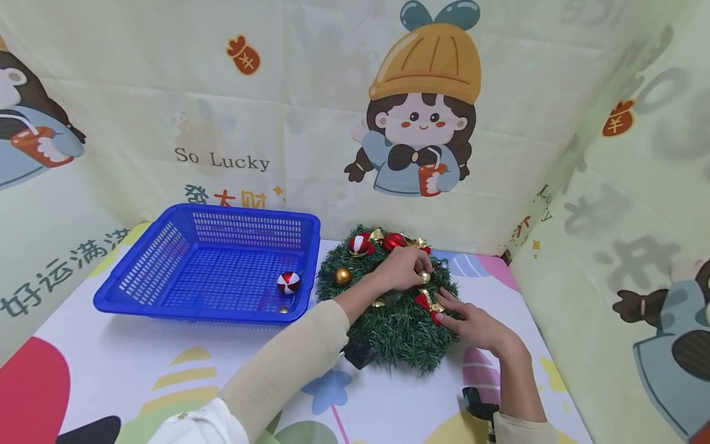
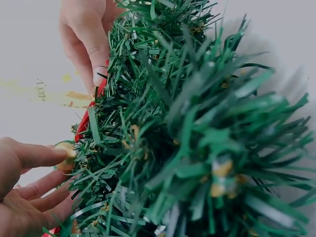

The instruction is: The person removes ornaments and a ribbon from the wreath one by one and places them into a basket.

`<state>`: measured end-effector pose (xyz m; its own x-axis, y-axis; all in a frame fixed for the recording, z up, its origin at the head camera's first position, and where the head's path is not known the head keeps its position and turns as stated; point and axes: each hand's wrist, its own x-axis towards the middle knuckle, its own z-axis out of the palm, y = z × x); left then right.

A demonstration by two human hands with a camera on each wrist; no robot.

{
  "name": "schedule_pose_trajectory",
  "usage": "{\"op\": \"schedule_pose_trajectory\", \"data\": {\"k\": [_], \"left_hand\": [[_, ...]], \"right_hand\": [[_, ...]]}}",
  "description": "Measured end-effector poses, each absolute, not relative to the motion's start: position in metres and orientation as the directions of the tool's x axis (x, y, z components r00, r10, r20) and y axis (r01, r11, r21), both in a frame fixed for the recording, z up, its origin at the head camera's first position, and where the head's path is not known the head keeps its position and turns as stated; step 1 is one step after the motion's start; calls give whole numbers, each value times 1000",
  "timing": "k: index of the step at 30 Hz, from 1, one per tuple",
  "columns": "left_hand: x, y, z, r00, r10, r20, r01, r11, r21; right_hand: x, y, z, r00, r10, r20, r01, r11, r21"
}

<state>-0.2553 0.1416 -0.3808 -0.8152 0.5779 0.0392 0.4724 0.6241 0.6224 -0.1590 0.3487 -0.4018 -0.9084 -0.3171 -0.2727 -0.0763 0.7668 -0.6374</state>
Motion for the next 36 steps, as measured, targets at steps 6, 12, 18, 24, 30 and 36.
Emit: {"op": "schedule_pose_trajectory", "data": {"k": [6, 12, 18, 24, 30, 36], "left_hand": [[-251, 136, -381, -829, 558, 34, 443, 619, 649], [-244, 130, -377, -838, 543, 44, 432, 614, 660], [-238, 120, -373, -840, 540, 52, 419, 585, 695], [-230, 111, -371, -838, 541, 76, 412, 534, 738], [-218, 97, -372, -832, 545, 104, 393, 448, 803], [-206, 86, -371, -820, 555, 138, 428, 434, 793]], "right_hand": [[-159, 350, -403, -910, -318, -266, -83, 767, -636], [-159, 349, -402, -909, -322, -266, -87, 769, -634], [-159, 348, -401, -904, -318, -285, -70, 769, -635], [-158, 348, -401, -905, -323, -278, -79, 768, -635], [-158, 348, -400, -904, -324, -279, -81, 769, -634], [-158, 349, -401, -906, -322, -277, -82, 773, -629]]}}
